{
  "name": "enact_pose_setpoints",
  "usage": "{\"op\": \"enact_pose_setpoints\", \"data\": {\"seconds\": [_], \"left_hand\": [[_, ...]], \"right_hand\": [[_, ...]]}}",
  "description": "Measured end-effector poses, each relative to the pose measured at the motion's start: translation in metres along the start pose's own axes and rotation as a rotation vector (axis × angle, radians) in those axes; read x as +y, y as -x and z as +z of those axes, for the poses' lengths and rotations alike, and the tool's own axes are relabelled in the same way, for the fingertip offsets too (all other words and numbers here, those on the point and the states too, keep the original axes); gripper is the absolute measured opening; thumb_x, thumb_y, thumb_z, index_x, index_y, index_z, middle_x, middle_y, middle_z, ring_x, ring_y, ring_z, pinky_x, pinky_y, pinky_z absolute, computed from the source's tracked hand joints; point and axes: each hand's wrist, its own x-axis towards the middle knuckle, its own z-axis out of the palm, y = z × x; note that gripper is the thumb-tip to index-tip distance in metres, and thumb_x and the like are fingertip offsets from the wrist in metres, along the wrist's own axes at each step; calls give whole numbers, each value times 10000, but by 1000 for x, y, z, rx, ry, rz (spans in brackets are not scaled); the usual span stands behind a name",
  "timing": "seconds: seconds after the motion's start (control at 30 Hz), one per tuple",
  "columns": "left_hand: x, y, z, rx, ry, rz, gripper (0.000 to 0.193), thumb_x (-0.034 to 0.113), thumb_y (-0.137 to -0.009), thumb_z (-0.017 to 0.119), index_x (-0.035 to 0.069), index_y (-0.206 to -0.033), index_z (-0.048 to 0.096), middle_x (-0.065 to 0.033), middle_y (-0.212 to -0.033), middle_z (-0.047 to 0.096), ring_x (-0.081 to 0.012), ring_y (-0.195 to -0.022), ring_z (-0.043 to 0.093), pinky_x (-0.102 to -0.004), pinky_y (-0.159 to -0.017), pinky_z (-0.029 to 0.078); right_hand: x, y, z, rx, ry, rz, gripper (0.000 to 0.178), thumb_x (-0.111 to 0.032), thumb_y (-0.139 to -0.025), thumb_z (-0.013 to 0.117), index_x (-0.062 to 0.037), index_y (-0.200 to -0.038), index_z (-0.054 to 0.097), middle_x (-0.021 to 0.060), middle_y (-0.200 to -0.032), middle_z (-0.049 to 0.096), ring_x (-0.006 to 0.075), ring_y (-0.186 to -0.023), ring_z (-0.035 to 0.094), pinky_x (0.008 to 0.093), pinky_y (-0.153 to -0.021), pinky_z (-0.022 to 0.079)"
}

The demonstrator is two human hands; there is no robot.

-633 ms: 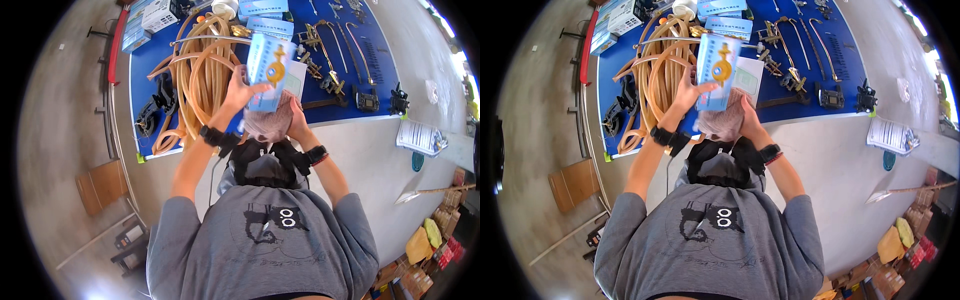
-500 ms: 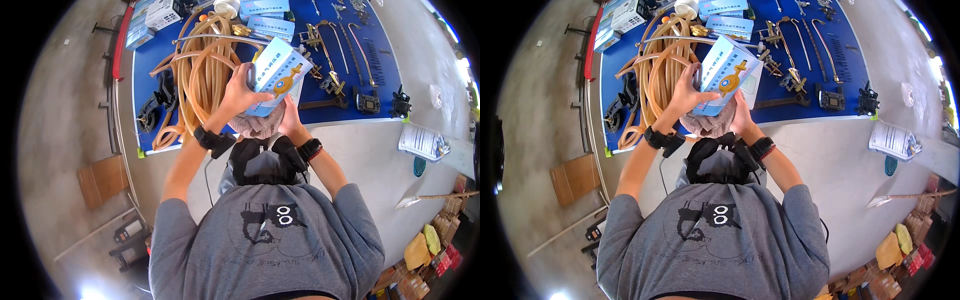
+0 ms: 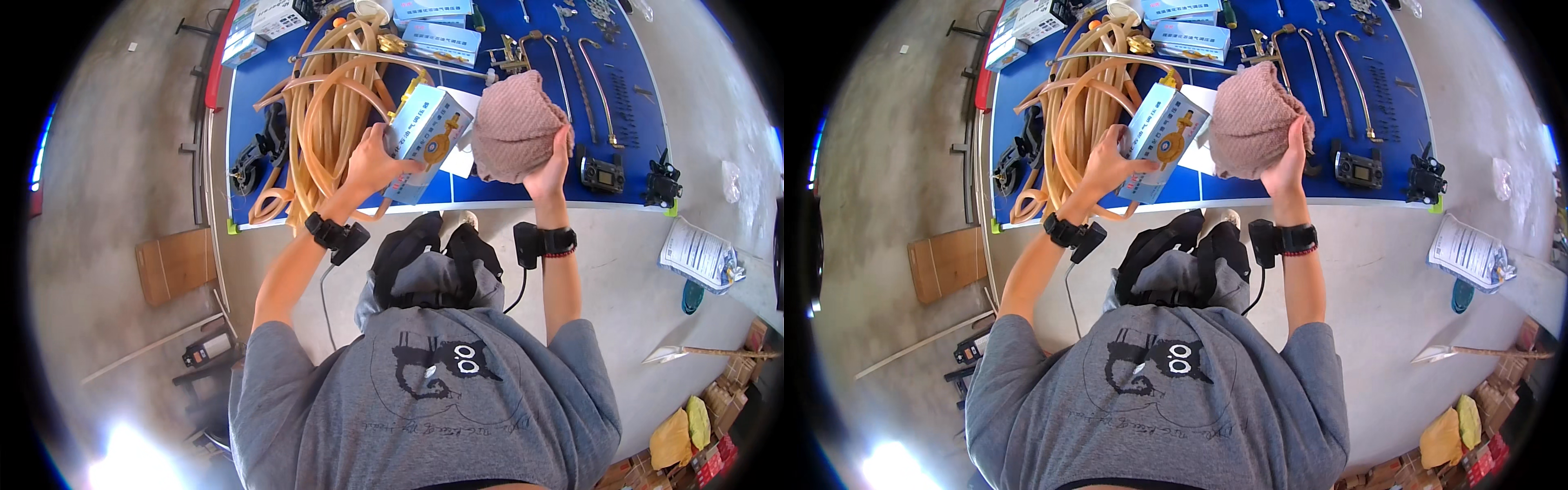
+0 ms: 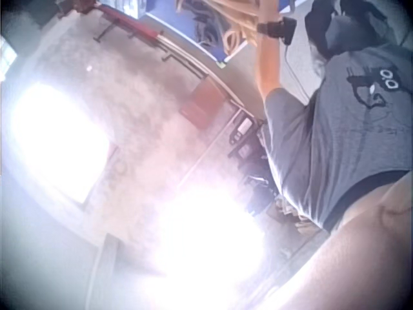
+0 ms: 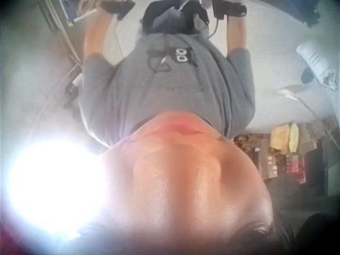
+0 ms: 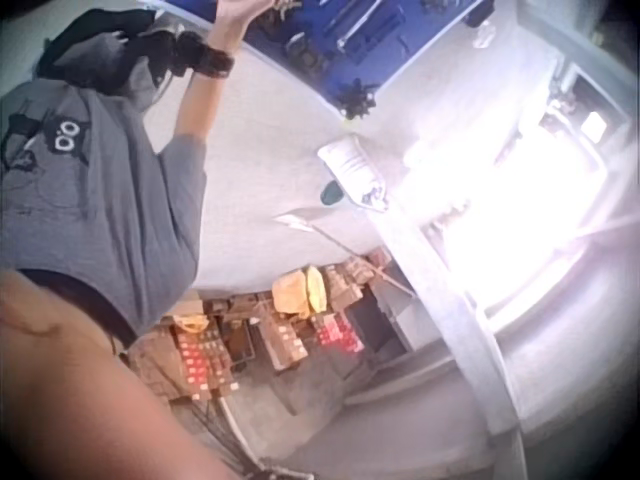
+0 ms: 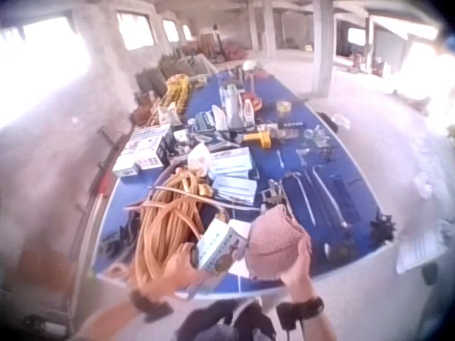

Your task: The person wipes gas regulators using a cloth and handles product boxes on a table.

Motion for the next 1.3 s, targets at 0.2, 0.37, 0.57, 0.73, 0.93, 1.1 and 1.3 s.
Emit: {"op": "enact_pose_setpoints", "data": {"seconds": [0.2, 0.37, 0.57, 0.73, 0.93, 1.1, 1.3], "left_hand": [[39, -5, 41, 42, -61, -151, 911, 470, -467, 797, -27, -1152, 459, -157, -1093, 545, -267, -970, 585, -337, -807, 467], [31, -20, 36, 59, 252, -244, 712, 283, -572, 805, -60, -1095, 465, -184, -1015, 565, -232, -858, 610, -306, -721, 489], [36, -15, 9, 121, 787, -214, 731, 286, -716, 751, -115, -1182, 356, -177, -999, 542, -207, -882, 604, -296, -728, 508], [34, -6, -5, 80, 965, -58, 761, 367, -753, 719, -103, -1206, 328, -187, -1042, 512, -207, -964, 573, -291, -766, 507], [49, 2, 2, 69, 991, 14, 798, 421, -734, 722, -88, -1213, 338, -176, -1056, 510, -228, -947, 572, -315, -786, 491], [53, 6, 1, 93, 1143, -54, 724, 367, -786, 685, -85, -1223, 326, -170, -1083, 513, -218, -946, 570, -330, -790, 490], [30, 5, 11, 168, 1191, -121, 780, 387, -767, 704, -107, -1220, 306, -198, -1101, 511, -229, -983, 561, -350, -832, 479]], "right_hand": [[20, -1, 11, -369, 1199, -473, 381, -151, -838, 597, -23, -1184, 501, 83, -1124, 573, 181, -1051, 539, 310, -899, 428], [31, 12, 29, 9, 356, 109, 299, -71, -780, 608, -7, -1066, 551, 70, -993, 609, 158, -883, 596, 288, -770, 475], [30, 32, -7, -57, 245, 362, 382, -216, -813, 563, -43, -1151, 525, 62, -1125, 574, 206, -1069, 531, 345, -867, 440], [-19, 26, 8, -189, 9, 159, 475, -321, -879, 408, -48, -1267, 426, 120, -1225, 522, 251, -1112, 526, 388, -937, 427], [-20, 21, 76, -447, 1163, -346, 258, -74, -788, 649, -9, -1036, 626, 76, -1011, 650, 122, -894, 599, 243, -815, 457], [3, 35, 81, -506, 1184, -363, 302, -75, -743, 672, -21, -1037, 632, 99, -944, 665, 137, -818, 619, 265, -755, 475], [6, 43, 82, -846, 1168, -365, 280, -139, -695, 694, -78, -967, 658, 118, -892, 655, 263, -783, 627, 317, -729, 488]]}}
